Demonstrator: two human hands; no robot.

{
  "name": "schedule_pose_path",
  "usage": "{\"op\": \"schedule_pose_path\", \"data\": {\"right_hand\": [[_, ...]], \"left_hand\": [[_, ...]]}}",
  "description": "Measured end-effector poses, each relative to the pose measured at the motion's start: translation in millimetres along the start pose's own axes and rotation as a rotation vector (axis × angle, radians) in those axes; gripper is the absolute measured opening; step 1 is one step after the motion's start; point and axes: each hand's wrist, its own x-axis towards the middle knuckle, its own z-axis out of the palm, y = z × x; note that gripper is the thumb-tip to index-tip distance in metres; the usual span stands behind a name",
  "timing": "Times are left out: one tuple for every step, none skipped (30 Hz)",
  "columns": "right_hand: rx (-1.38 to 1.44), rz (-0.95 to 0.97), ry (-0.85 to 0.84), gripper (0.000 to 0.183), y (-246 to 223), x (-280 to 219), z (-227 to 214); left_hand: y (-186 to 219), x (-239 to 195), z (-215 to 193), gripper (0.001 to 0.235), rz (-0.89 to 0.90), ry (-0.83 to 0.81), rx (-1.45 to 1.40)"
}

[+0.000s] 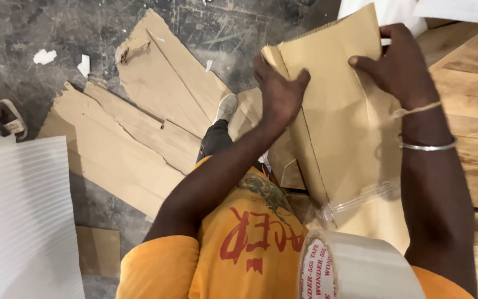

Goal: The person wraps wooden furniture components in foam padding and corrugated cardboard, securing the packaging with adhesive tape.

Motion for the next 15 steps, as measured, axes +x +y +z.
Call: {"op": "schedule_pose_path", "data": {"right_hand": [[0.088, 0.070, -0.049, 0.066, -5.2, -5.3, -5.8], [0.086, 0.065, -0.055, 0.066, -9.4, -8.6, -5.3], [0.274, 0.000, -0.072, 0.066, -13.6, -13.3, -4.6], [0.464, -0.065, -0.090, 0.067, -17.7, -18.1, -3.7], [0.458, -0.068, -0.100, 0.067, -20.5, -21.0, -2.0], [0.544, -0.056, -0.081, 0.064, -22.9, -24.1, -0.4], [0.634, -0.050, -0.061, 0.062, -24.6, -24.7, 1.9], [0.632, -0.058, -0.072, 0.062, -16.5, -22.5, 2.9], [0.550, -0.075, -0.070, 0.048, -9.0, -22.2, 5.4], [0.468, -0.093, -0.068, 0.035, -1.2, -21.7, 7.8], [0.467, -0.101, -0.074, 0.035, -1.3, -19.5, 6.3], [0.455, -0.143, -0.097, 0.035, -1.0, -17.1, 4.8], [0.447, -0.178, -0.122, 0.035, -0.9, -18.2, 5.4], [0.450, -0.179, -0.131, 0.035, -6.4, -18.7, 4.1], [0.435, -0.157, -0.133, 0.035, -11.6, -19.4, 2.6]], "left_hand": [[6.1, -10.9, -3.5, 0.110, -0.112, -0.040, -0.051], [-2.5, -16.8, 1.4, 0.110, -0.115, -0.034, -0.054], [-11.4, -23.9, 6.1, 0.107, -0.060, -0.037, -0.085], [-20.3, -31.2, 10.7, 0.104, -0.005, -0.040, -0.116], [-21.8, -31.1, 13.0, 0.104, -0.012, -0.032, -0.122], [-23.3, -31.1, 15.6, 0.100, 0.004, -0.007, -0.125], [-24.7, -28.8, 18.5, 0.096, 0.023, 0.022, -0.126], [-24.7, -29.1, 21.3, 0.096, 0.021, 0.035, -0.128], [-25.5, -31.1, 22.4, 0.093, 0.074, 0.071, -0.082], [-26.4, -32.9, 24.0, 0.090, 0.128, 0.106, -0.035], [-26.1, -30.9, 25.1, 0.090, 0.127, 0.115, -0.036], [-25.8, -28.8, 26.6, 0.085, 0.148, 0.111, -0.055], [-27.1, -29.8, 26.1, 0.080, 0.164, 0.103, -0.070], [-26.0, -30.2, 24.7, 0.080, 0.158, 0.109, -0.067], [-24.3, -29.6, 23.4, 0.077, 0.192, 0.102, -0.043]]}}
